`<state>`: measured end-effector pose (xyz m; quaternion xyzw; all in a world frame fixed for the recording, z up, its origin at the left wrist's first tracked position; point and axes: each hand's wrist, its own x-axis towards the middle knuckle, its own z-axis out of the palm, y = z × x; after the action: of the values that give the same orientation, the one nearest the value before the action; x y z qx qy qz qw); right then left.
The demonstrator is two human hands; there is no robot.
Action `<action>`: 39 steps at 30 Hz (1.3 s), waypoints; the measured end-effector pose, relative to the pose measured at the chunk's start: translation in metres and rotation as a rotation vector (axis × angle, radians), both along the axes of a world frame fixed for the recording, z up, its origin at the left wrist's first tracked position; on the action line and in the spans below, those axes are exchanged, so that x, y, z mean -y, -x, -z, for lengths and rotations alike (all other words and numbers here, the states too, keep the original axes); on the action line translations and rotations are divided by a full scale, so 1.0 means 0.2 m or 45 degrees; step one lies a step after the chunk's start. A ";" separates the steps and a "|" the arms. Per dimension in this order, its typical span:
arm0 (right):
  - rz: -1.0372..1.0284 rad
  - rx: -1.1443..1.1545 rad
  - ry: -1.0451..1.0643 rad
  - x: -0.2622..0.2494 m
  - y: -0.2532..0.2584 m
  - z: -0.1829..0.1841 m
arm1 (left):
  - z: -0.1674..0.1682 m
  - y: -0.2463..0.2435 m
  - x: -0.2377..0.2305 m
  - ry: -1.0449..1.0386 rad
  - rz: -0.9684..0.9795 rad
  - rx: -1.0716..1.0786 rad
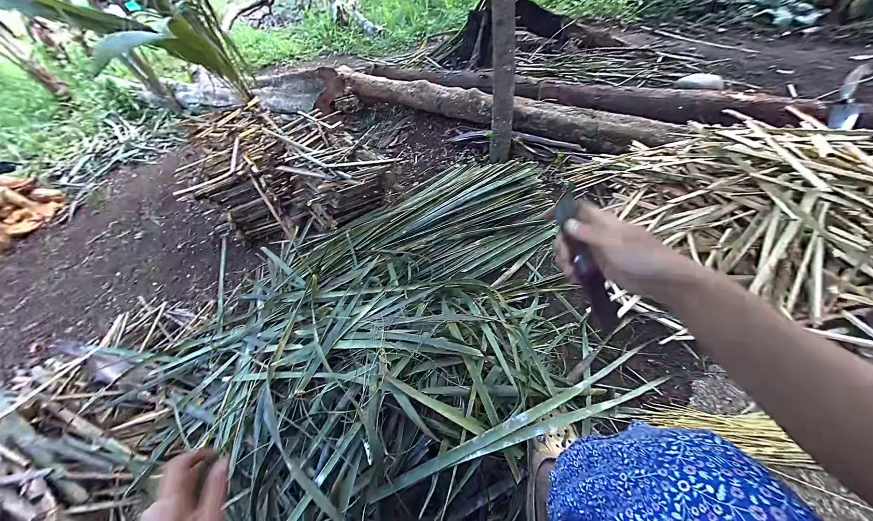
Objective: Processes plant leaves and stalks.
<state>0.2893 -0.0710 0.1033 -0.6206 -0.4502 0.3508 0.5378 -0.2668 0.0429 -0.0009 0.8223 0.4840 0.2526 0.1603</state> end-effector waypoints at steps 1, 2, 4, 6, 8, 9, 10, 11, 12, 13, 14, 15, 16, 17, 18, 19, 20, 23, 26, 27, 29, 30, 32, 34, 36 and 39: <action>-0.176 -0.089 0.006 -0.01 0.13 0.02 | -0.06 -0.23 0.03 0.077 0.046 0.073; -0.336 -0.165 0.020 0.00 0.26 0.03 | -0.10 -0.41 0.06 0.137 0.114 0.162; -0.562 -0.304 0.079 0.02 0.46 0.04 | -0.15 -0.69 0.12 0.254 0.303 0.354; -0.633 -0.460 0.186 0.07 0.61 0.03 | -0.19 -0.88 0.17 0.371 0.484 0.506; -0.651 -0.538 0.253 0.10 0.68 0.03 | -0.22 -1.00 0.22 0.461 0.607 0.606; -0.684 -0.535 0.256 0.11 0.70 0.04 | -0.23 -1.03 0.24 0.486 0.645 0.639; -0.726 -0.515 0.248 0.12 0.71 0.05 | -0.23 -1.05 0.26 0.493 0.667 0.657; -0.768 -0.477 0.238 0.13 0.71 0.06 | -0.24 -1.06 0.29 0.495 0.677 0.672; -0.802 -0.431 0.227 0.14 0.72 0.08 | -0.25 -1.07 0.30 0.500 0.687 0.692; -0.825 -0.388 0.220 0.14 0.73 0.09 | -0.25 -1.07 0.32 0.515 0.700 0.723; -0.846 -0.350 0.205 0.15 0.73 0.10 | -0.26 -1.07 0.33 0.554 0.714 0.764; -0.858 -0.318 0.186 0.15 0.74 0.11 | -0.27 -1.08 0.34 0.609 0.726 0.803; -0.858 -0.294 0.162 0.16 0.74 0.12 | -0.28 -1.08 0.35 0.669 0.731 0.835; -0.854 -0.279 0.141 0.17 0.74 0.12 | -0.29 -1.08 0.36 0.727 0.730 0.870; -0.840 -0.267 0.116 0.17 0.74 0.12 | -0.30 -1.09 0.37 0.776 0.724 0.893; -0.820 -0.249 0.087 0.18 0.74 0.12 | -0.30 -1.09 0.37 0.799 0.720 0.907; -0.796 -0.228 0.060 0.18 0.74 0.13 | -0.30 -1.10 0.38 0.796 0.722 0.909; -0.688 -0.167 -0.038 0.17 0.70 0.12 | -0.30 -1.09 0.38 0.776 0.728 0.893; -0.537 -0.153 -0.097 0.14 0.62 0.10 | -0.30 -1.06 0.38 0.783 0.710 0.850; -0.491 -0.172 -0.090 0.13 0.59 0.09 | -0.30 -1.05 0.38 0.775 0.697 0.821; -0.404 -0.198 -0.078 0.13 0.55 0.07 | -0.30 -1.02 0.37 0.777 0.687 0.765; -0.364 -0.207 -0.087 0.13 0.53 0.07 | -0.30 -1.01 0.36 0.778 0.695 0.736; -0.276 -0.229 -0.130 0.13 0.48 0.06 | -0.29 -0.96 0.33 0.757 0.732 0.665; -0.178 -0.223 -0.158 0.12 0.43 0.05 | -0.29 -0.90 0.29 0.720 0.774 0.577; -0.080 -0.205 -0.195 0.12 0.37 0.03 | -0.29 -0.82 0.24 0.712 0.790 0.467; 0.053 -0.217 -0.229 0.12 0.30 0.02 | -0.31 -0.70 0.14 0.703 0.784 0.287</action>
<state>0.2294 -0.0959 0.0998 -0.5469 -0.4195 0.3492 0.6348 -0.1271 0.0139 0.0613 0.8219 0.2450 0.1424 0.4942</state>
